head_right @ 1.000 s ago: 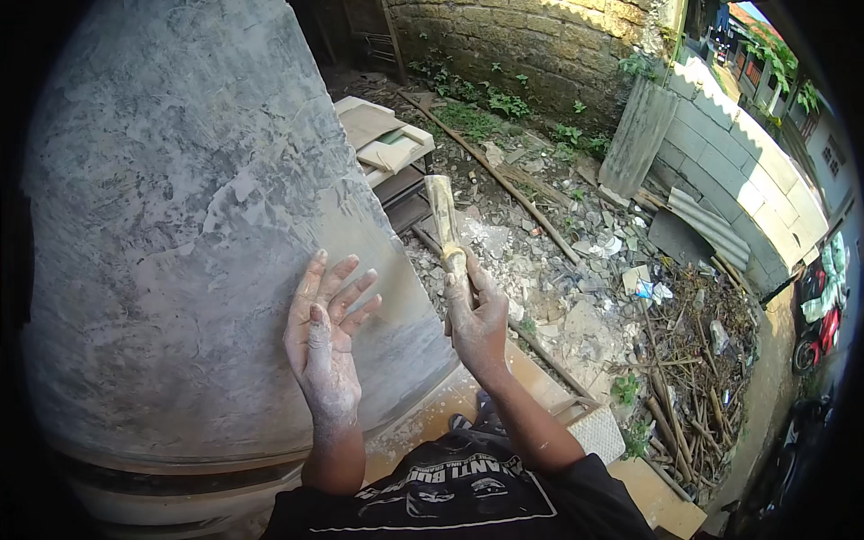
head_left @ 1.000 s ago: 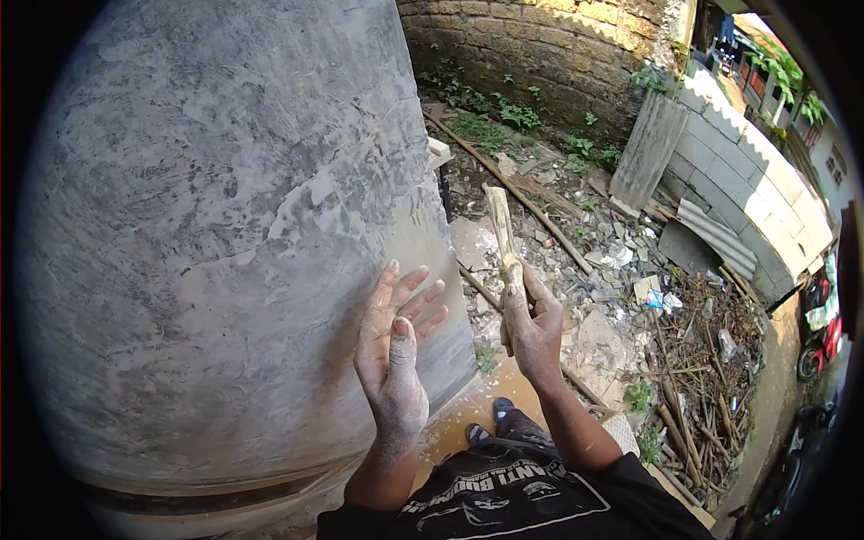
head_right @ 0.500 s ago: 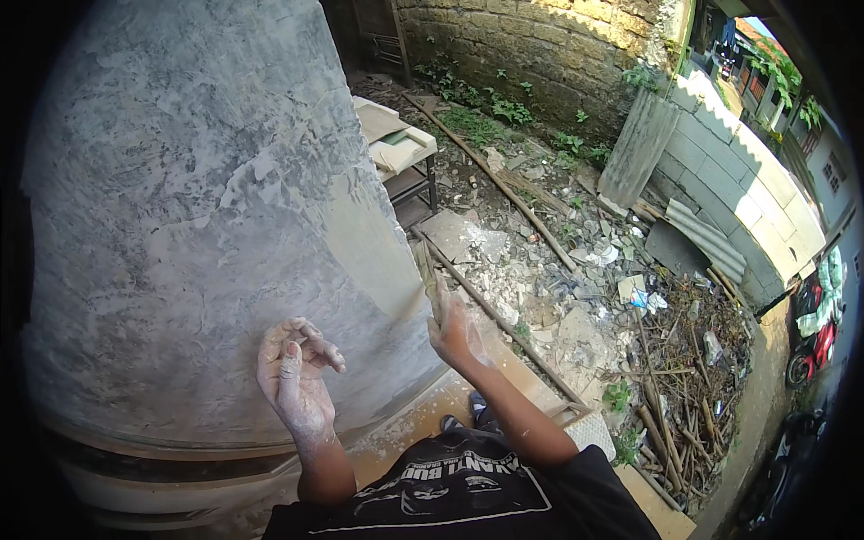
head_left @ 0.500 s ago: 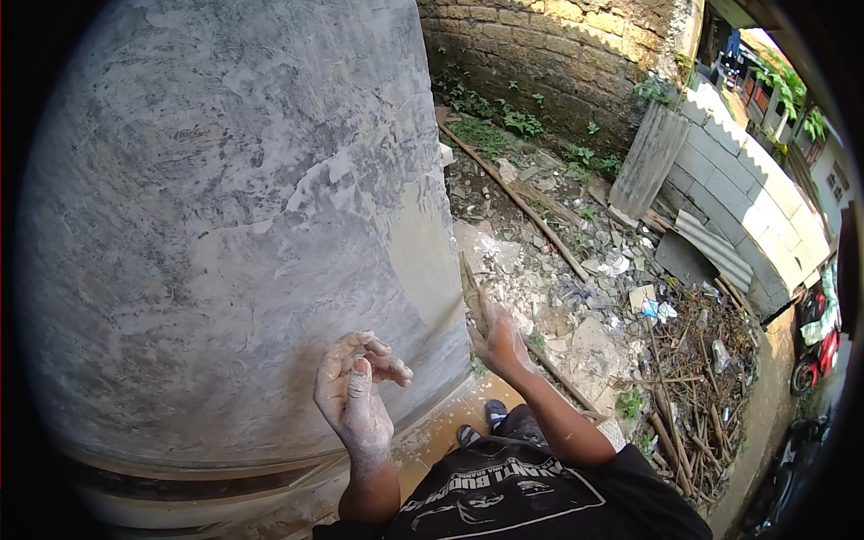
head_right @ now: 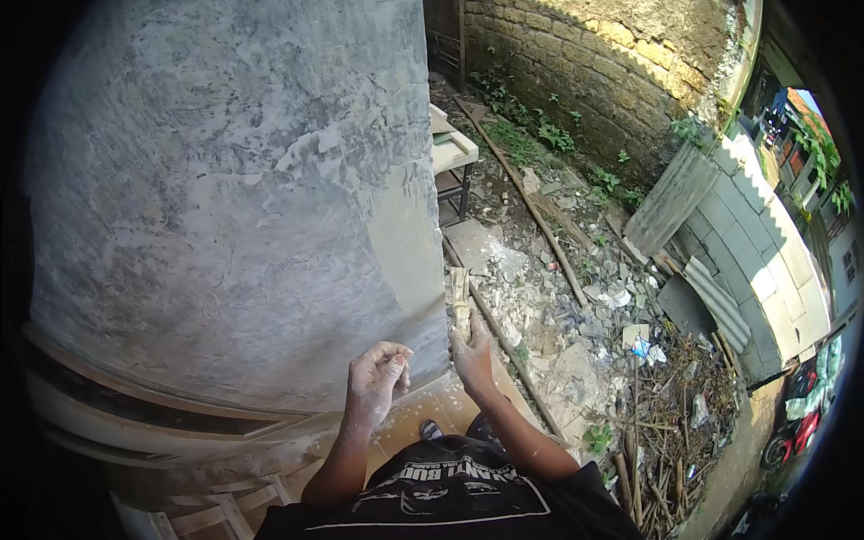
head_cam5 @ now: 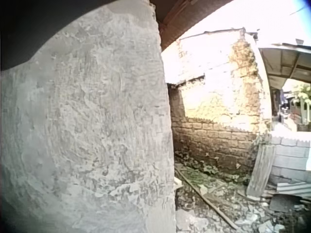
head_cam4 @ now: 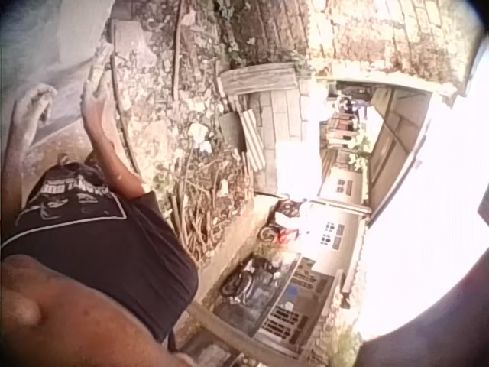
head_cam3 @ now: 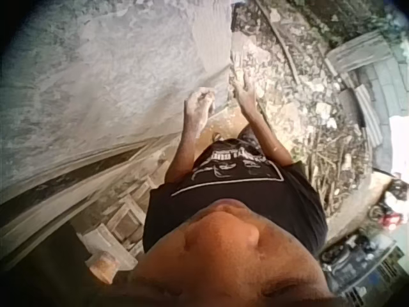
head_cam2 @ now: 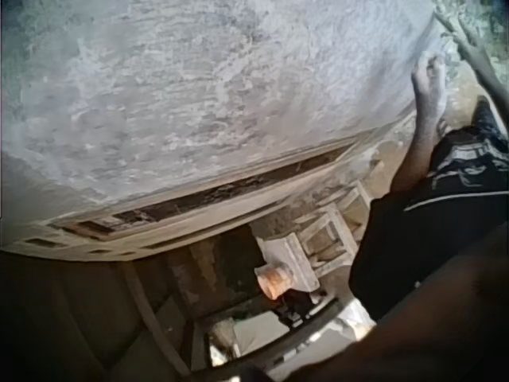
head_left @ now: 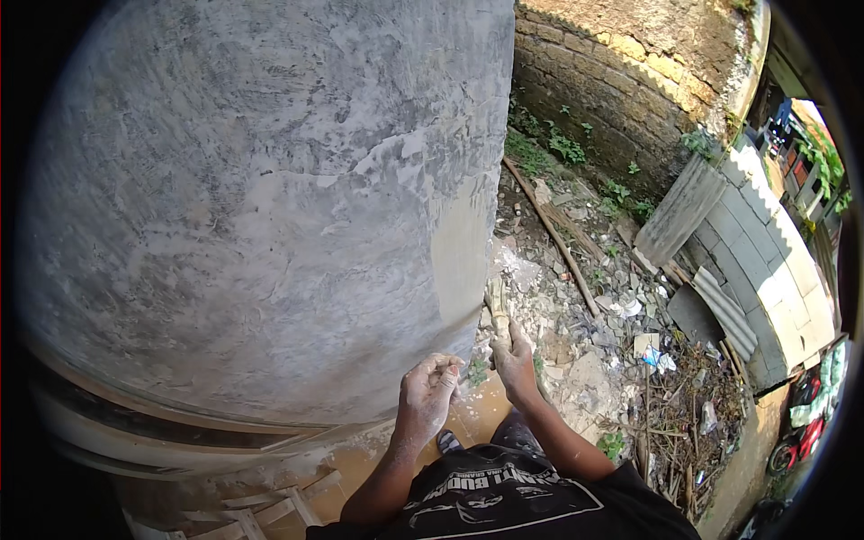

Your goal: The person applies and smooths wall putty onto a concrete wall using a putty knife.

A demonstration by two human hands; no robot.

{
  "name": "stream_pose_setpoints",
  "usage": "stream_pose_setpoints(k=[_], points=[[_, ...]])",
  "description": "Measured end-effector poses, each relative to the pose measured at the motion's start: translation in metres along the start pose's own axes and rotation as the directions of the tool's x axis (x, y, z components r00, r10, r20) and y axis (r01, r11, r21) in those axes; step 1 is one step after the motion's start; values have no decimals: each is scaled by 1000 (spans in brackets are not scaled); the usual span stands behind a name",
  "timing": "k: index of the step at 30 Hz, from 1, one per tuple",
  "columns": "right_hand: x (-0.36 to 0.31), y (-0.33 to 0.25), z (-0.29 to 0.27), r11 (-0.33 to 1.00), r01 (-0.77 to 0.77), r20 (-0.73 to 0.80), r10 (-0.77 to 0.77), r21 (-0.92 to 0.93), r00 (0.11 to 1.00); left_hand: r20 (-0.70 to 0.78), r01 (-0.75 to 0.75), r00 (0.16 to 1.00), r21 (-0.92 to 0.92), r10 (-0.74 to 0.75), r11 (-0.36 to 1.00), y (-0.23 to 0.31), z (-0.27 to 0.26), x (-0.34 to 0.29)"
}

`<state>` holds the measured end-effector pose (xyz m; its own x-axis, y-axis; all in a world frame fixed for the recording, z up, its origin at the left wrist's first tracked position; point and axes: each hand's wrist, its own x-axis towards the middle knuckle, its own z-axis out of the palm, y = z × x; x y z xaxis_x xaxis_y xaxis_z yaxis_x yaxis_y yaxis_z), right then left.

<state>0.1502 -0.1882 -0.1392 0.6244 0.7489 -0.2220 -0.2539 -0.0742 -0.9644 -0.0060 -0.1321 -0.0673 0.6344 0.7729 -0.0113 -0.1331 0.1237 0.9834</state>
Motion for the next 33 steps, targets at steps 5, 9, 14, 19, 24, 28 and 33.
stream_pose_setpoints(k=[5, 9, 14, 19, 24, 28, 33], points=[[-22, 13, -12, 968, 195, -118, -177, 160, 977, -44, 152, 988, 478, -149, 865, -19, 28, -7], [-29, -18, -18, 940, 241, 0, -249, 241, 969, -126, 183, 981, 385, -144, 905, -48, 50, -5], [-31, -40, -29, 941, 176, 263, -255, 290, 930, -216, 83, 974, 80, -64, 993, -36, 90, 0], [-11, -38, -23, 934, 252, 461, -345, 251, 818, -503, -96, 812, 385, 296, 918, -67, 112, 9], [14, -65, -27, 979, 146, 723, -206, 145, 660, -723, -65, 663, 203, 194, 977, -44, 123, 9], [29, -86, -13, 965, 172, 769, -263, 199, 583, -723, -201, 511, 425, 465, 882, -34, 121, 15], [38, -112, 2, 980, 120, 862, -198, 160, 467, -719, -277, 379, 513, 583, 813, -36, 120, 25]])
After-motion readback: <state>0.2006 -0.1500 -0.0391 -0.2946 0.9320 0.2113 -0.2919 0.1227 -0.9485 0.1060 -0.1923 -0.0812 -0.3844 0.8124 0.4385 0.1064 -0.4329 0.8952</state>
